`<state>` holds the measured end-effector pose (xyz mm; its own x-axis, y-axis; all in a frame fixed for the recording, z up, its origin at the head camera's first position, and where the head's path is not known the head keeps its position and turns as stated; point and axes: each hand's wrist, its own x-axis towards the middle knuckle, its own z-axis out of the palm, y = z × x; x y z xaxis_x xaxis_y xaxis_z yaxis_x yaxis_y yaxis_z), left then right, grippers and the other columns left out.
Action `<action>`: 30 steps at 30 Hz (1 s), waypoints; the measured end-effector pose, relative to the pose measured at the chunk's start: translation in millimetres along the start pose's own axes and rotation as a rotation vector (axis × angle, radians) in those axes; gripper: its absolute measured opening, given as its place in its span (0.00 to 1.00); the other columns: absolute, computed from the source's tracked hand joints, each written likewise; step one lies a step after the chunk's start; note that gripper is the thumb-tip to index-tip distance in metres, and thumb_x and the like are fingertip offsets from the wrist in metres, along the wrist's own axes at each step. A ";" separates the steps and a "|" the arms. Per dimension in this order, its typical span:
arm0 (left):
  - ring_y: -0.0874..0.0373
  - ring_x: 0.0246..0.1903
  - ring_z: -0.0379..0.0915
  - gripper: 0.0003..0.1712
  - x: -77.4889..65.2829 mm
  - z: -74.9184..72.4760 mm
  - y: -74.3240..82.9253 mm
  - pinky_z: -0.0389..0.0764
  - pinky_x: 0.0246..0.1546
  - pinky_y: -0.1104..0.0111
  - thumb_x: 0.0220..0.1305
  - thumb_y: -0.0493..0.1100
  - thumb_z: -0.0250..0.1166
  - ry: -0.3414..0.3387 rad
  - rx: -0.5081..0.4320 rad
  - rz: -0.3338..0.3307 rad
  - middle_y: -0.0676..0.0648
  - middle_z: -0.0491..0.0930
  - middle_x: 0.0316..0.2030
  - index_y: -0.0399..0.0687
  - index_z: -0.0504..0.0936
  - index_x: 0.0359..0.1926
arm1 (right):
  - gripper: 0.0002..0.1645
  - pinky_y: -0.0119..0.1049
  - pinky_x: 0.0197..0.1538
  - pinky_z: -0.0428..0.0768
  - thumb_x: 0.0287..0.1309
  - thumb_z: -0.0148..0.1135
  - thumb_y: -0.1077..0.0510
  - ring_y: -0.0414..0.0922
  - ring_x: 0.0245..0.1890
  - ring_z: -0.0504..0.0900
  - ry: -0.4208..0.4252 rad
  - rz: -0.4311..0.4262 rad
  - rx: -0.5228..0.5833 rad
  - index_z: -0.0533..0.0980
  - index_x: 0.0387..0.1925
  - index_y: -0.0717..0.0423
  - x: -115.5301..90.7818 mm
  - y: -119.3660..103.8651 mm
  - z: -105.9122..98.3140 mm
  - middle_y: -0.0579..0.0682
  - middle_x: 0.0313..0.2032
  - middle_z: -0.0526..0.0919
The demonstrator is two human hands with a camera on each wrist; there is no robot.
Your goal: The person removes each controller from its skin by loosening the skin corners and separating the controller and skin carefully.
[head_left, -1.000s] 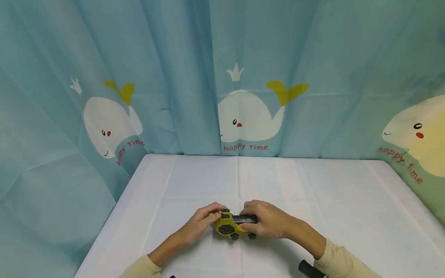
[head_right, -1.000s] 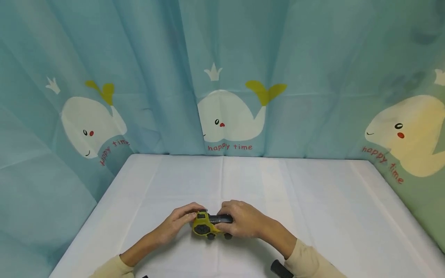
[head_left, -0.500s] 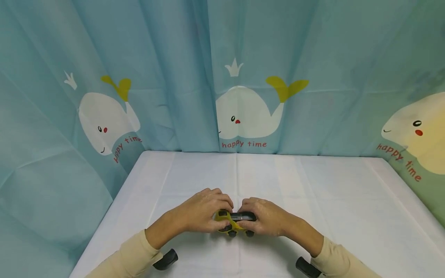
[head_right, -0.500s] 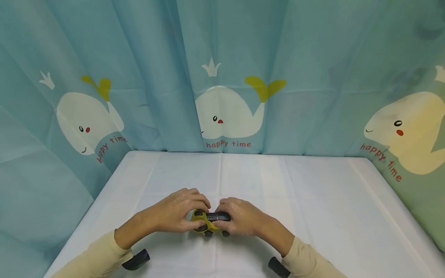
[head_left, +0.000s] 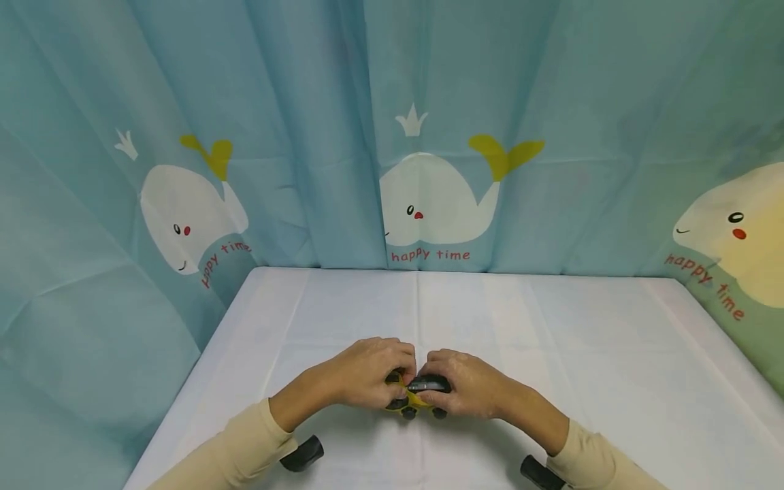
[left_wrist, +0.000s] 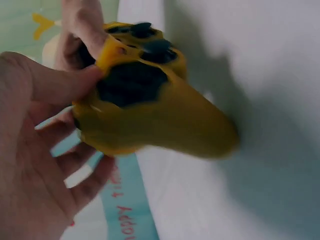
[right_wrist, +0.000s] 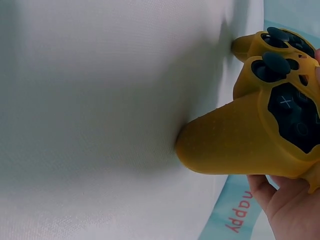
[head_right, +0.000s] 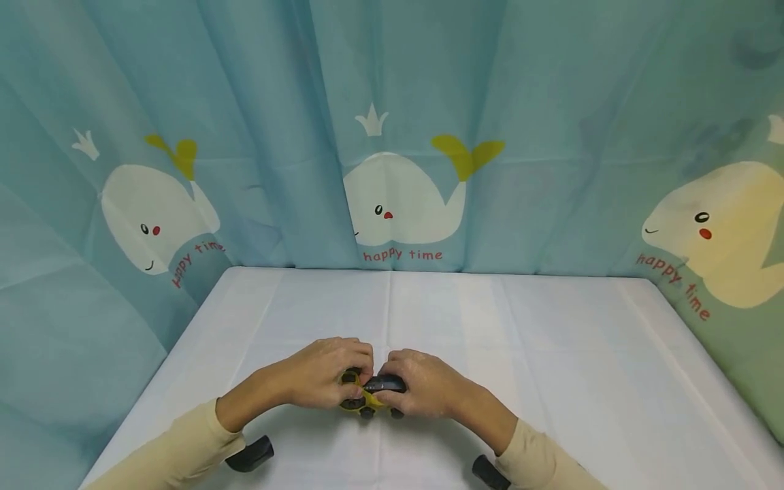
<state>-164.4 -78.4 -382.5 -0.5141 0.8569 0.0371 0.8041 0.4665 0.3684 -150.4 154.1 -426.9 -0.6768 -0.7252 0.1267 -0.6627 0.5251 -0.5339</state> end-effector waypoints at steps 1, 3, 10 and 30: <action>0.67 0.32 0.65 0.12 0.1 -0.4 0.9 0.69 0.36 0.70 0.57 0.39 0.68 0.000 0.023 0.010 0.64 0.68 0.30 0.60 0.74 0.27 | 0.11 0.32 0.40 0.77 0.67 0.64 0.46 0.33 0.35 0.73 -0.001 0.003 -0.003 0.83 0.41 0.48 0.2 -0.3 0.4 0.33 0.36 0.75; 0.68 0.31 0.65 0.13 -0.2 -0.9 2.2 0.70 0.42 0.67 0.57 0.38 0.69 0.020 0.078 0.041 0.64 0.68 0.28 0.60 0.74 0.26 | 0.12 0.32 0.40 0.77 0.68 0.63 0.45 0.32 0.35 0.73 0.001 0.011 -0.008 0.83 0.42 0.48 0.9 -0.5 0.9 0.33 0.36 0.76; 0.70 0.35 0.68 0.15 -7.3 3.1 3.4 0.62 0.56 0.54 0.58 0.35 0.71 0.167 0.120 0.131 0.67 0.73 0.26 0.60 0.78 0.26 | 0.10 0.32 0.38 0.76 0.66 0.64 0.45 0.32 0.34 0.73 -0.002 0.015 -0.010 0.82 0.40 0.46 1.6 -0.7 0.3 0.33 0.35 0.76; 0.62 0.28 0.60 0.18 -26.2 18.8 -0.6 0.61 0.39 0.63 0.62 0.43 0.74 0.369 0.334 0.103 0.59 0.65 0.25 0.54 0.69 0.31 | 0.09 0.33 0.36 0.76 0.63 0.68 0.47 0.35 0.32 0.75 0.019 0.058 0.126 0.81 0.36 0.46 5.9 6.4 1.6 0.33 0.32 0.77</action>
<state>-145.9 -97.1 -401.1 -0.4497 0.7958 0.4056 0.8767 0.4800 0.0303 -158.1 152.5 -430.9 -0.7194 -0.6862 0.1077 -0.5775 0.5048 -0.6416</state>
